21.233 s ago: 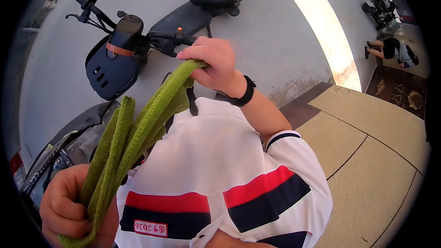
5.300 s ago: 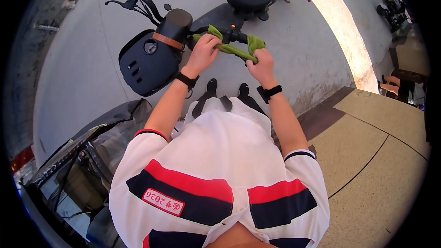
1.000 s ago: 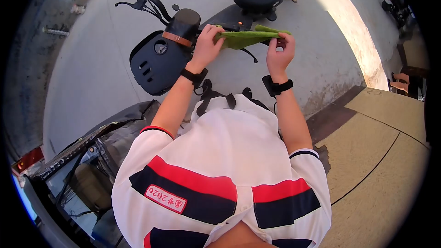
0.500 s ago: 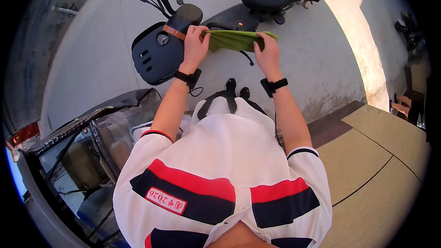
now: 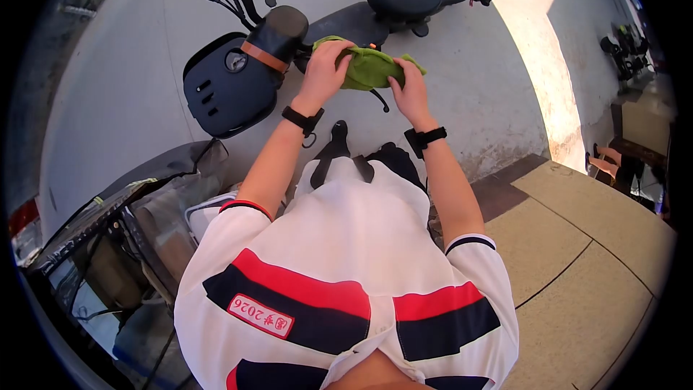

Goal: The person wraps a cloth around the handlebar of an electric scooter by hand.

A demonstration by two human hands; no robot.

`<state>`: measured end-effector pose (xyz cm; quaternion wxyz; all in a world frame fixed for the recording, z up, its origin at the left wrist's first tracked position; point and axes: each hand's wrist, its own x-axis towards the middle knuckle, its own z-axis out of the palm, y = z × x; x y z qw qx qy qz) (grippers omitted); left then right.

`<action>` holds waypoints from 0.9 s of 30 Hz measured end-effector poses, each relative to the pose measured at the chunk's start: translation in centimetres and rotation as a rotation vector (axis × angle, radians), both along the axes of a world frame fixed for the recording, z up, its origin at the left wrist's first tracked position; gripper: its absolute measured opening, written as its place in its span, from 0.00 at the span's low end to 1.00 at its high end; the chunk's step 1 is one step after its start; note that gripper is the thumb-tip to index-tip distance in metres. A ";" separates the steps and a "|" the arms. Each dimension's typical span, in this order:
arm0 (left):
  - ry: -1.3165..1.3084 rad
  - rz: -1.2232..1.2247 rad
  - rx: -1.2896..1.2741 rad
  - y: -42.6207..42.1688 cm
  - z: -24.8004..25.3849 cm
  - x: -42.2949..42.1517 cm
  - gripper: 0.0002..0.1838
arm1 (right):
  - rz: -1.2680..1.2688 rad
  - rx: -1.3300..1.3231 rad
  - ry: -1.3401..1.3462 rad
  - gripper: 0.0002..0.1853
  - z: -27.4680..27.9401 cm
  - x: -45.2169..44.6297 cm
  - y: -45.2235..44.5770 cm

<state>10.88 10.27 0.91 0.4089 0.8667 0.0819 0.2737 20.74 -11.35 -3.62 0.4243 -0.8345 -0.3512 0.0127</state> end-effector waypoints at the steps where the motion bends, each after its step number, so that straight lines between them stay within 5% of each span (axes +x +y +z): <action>1: 0.012 -0.013 0.003 -0.3 0.1 0.1 0.14 | 0.007 -0.002 0.000 0.24 0.0 0.1 -0.1; 16: 0.238 -0.027 0.076 -9.7 1.2 1.1 0.14 | 0.233 0.082 0.055 0.13 0.2 4.5 -5.7; 27: 0.245 0.478 -0.077 -16.5 -0.7 -4.4 0.08 | 0.351 0.187 0.192 0.13 0.1 6.1 -9.6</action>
